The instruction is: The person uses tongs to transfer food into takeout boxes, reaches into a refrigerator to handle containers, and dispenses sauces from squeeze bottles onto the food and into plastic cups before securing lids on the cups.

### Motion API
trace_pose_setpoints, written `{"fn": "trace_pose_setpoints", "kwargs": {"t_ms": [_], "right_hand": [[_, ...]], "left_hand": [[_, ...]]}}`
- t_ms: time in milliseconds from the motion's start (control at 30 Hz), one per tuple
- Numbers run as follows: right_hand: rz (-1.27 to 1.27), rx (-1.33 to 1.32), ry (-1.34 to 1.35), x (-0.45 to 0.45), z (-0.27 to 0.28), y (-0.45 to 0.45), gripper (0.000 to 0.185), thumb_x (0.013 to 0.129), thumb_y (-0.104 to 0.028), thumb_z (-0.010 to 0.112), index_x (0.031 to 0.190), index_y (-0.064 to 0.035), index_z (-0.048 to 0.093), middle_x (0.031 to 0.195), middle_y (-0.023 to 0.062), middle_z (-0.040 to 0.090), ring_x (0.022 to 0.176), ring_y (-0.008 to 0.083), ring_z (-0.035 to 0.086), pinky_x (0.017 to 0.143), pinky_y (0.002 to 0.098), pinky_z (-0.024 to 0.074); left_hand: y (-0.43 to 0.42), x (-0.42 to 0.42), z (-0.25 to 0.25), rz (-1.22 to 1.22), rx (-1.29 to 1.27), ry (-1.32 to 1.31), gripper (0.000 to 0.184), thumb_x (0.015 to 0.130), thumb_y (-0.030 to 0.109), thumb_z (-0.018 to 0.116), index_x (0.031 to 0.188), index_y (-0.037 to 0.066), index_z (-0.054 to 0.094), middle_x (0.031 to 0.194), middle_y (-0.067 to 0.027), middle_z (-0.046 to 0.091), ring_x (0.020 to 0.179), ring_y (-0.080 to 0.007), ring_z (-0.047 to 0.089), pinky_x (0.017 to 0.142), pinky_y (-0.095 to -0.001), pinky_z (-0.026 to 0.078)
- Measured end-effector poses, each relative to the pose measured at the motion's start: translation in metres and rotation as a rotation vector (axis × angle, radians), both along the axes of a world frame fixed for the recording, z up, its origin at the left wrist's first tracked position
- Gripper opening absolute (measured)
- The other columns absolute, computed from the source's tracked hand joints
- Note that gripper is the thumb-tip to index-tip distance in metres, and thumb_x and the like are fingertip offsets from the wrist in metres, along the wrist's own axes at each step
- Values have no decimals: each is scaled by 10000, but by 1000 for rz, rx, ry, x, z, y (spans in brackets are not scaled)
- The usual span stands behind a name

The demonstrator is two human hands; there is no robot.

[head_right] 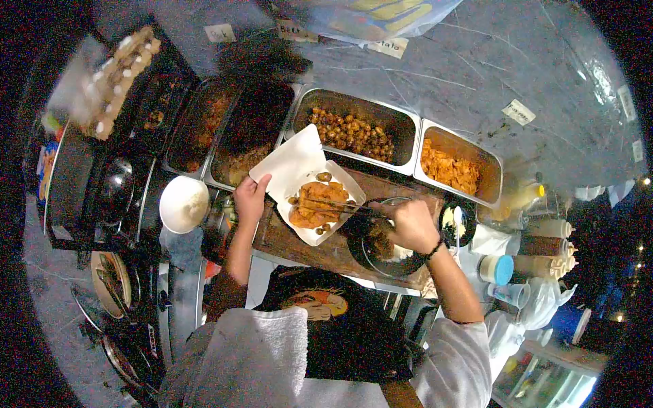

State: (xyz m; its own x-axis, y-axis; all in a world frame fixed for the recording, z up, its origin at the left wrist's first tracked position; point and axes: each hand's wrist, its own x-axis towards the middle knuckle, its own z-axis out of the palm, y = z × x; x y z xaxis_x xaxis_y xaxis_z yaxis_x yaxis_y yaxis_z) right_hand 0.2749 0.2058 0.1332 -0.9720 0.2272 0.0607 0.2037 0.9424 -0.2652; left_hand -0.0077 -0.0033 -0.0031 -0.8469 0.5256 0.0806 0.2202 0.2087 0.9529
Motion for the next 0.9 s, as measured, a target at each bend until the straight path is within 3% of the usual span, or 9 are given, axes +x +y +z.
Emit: {"fn": "trace_pose_setpoints", "kwargs": {"t_ms": [167,233,433,467,600,700,733,800,900], "right_hand": [[-34,-18,-13,-15,-1,-13,355,716,-271,661,1047,-144,672,640,144,607,596,312,606,545,412,480],[-24,-11,56,-12,4,-9,340,726,-278,657,1036,-138,674,641,143,609,600,301,610,546,410,482],[-67,85,-121,8,51,-19,428,676,-237,650,1094,-145,645,644,130,615,608,289,615,558,406,485],[-97,64,-70,8,52,-24,286,697,-196,691,972,-116,700,729,135,642,638,300,612,574,388,477],[29,42,-104,12,16,-22,346,680,-262,635,1007,-166,689,641,120,610,593,292,604,536,415,477],[-8,-5,-154,19,30,-22,351,674,-250,643,1011,-162,688,649,123,613,602,294,610,547,412,481],[-21,-24,-90,18,39,-22,360,670,-228,648,1021,-157,685,651,124,616,604,290,612,548,405,480],[-69,-9,-82,16,39,-22,355,670,-219,651,1016,-154,687,650,125,616,604,288,613,549,403,480],[-91,12,-92,18,26,-18,347,683,-217,642,1021,-155,690,647,131,614,601,285,612,546,401,477]], "left_hand": [[1,-3,-16,44,13,-12,250,849,117,674,998,-78,625,930,-108,679,827,-116,630,735,-248,497],[2,5,6,41,25,-35,249,848,122,675,990,-77,628,918,-105,682,816,-113,629,725,-249,495],[0,7,10,44,-68,13,246,851,141,673,970,-71,634,900,-92,689,776,-102,627,685,-248,494],[1,8,12,39,-85,-7,246,852,145,673,968,-69,635,902,-91,690,776,-98,625,685,-247,494],[4,5,-2,63,-80,12,248,854,136,669,977,-76,629,920,-92,687,804,-98,622,711,-247,493],[3,4,-8,57,-41,-19,236,859,111,658,989,-82,624,948,-95,679,834,-105,620,744,-248,490],[6,5,-9,87,64,28,226,832,147,691,827,-59,597,747,-87,612,675,-85,531,611,-253,429],[9,7,-8,108,171,72,302,806,183,724,665,-35,570,546,-80,544,516,-65,442,478,-257,367],[12,11,-1,92,227,20,258,816,156,714,709,-43,591,601,-55,596,541,-58,456,491,-252,381]]}}
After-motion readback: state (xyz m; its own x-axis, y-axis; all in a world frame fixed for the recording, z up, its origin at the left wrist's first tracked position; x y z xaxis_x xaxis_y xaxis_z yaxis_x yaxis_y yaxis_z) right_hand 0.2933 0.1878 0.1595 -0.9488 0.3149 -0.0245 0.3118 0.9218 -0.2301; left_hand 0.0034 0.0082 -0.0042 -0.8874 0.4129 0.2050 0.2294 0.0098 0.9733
